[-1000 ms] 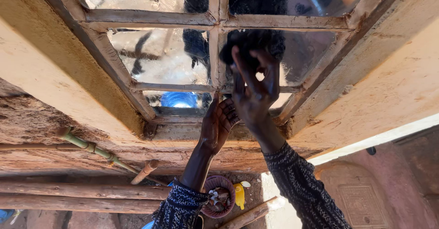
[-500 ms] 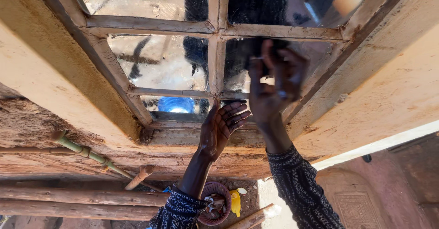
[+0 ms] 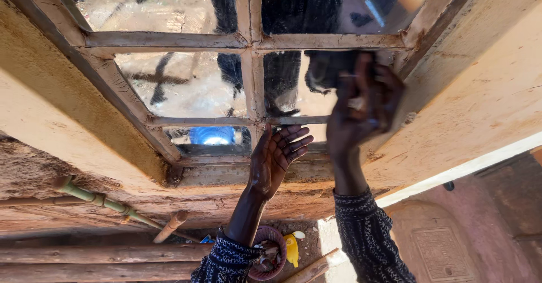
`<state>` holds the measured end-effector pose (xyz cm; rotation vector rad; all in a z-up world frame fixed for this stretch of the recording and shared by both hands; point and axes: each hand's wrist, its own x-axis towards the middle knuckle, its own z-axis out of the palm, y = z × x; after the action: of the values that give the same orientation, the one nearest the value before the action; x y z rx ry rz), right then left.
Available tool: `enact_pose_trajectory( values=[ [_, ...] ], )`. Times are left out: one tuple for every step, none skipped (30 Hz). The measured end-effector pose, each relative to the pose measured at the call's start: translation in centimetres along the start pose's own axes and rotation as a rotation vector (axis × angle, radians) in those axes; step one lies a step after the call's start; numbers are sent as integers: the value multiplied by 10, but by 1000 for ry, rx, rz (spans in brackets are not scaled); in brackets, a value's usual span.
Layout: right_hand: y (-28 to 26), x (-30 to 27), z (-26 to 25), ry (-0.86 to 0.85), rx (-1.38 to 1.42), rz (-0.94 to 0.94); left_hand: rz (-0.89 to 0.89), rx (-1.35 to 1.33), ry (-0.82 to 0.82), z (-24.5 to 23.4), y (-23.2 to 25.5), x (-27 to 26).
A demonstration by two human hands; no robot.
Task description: The person wipes the individual panes of a window frame, rinses the cloth in a bucket of water, and then wipes the upper glass panes and the wooden frame.
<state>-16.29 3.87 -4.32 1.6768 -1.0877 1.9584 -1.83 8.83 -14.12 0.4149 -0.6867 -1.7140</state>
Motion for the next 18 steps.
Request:
enact_pose_trajectory(
  values=[
    [8, 0, -6, 73, -71, 76, -4, 1, 5, -1, 3, -1],
    [12, -3, -9, 146, -146, 150, 9, 11, -8, -2, 5, -2],
    [13, -9, -7, 142, -149, 155, 22, 20, -20, -3, 7, -3],
    [12, -16, -2, 156, -137, 174, 23, 18, -17, -3, 8, -4],
    [12, -22, 3, 169, -121, 194, 18, 7, -1, -3, 9, -6],
    [10, -30, 4, 171, -122, 198, 9, 2, 14, -4, 11, -7],
    [5, -42, 1, 119, -170, 159, 6, 5, 14, -4, 13, -7],
    [0, -55, -1, 63, -210, 115, 3, 7, 16, -4, 13, -8],
    [-9, -71, 1, 2, -177, 129, -1, 10, 17, -5, 14, -8],
    [-15, -83, 5, -57, -146, 141, 5, 10, 20, -6, 14, -7],
    [-16, -87, 11, -58, -140, 139, -3, 21, 41, -8, 15, -6],
    [-17, -91, 15, -89, -112, 123, -15, 28, 66, -11, 12, -6],
    [-19, -94, 18, -120, -84, 107, -14, 23, 72, -15, 10, -7],
    [-21, -93, 22, -125, -80, 105, -10, 6, 56, -20, 8, -5],
    [-23, -92, 25, -178, -27, 83, -7, -11, 40, -25, 5, -5],
    [-26, -91, 26, -226, 22, 64, -9, -11, 40, -31, 2, -5],
    [-30, -91, 28, -226, 20, 66, 33, -54, 31, -37, -3, -4],
    [-34, -92, 28, -279, 21, 71, 65, -95, 20, -43, -8, -5]
  ],
)
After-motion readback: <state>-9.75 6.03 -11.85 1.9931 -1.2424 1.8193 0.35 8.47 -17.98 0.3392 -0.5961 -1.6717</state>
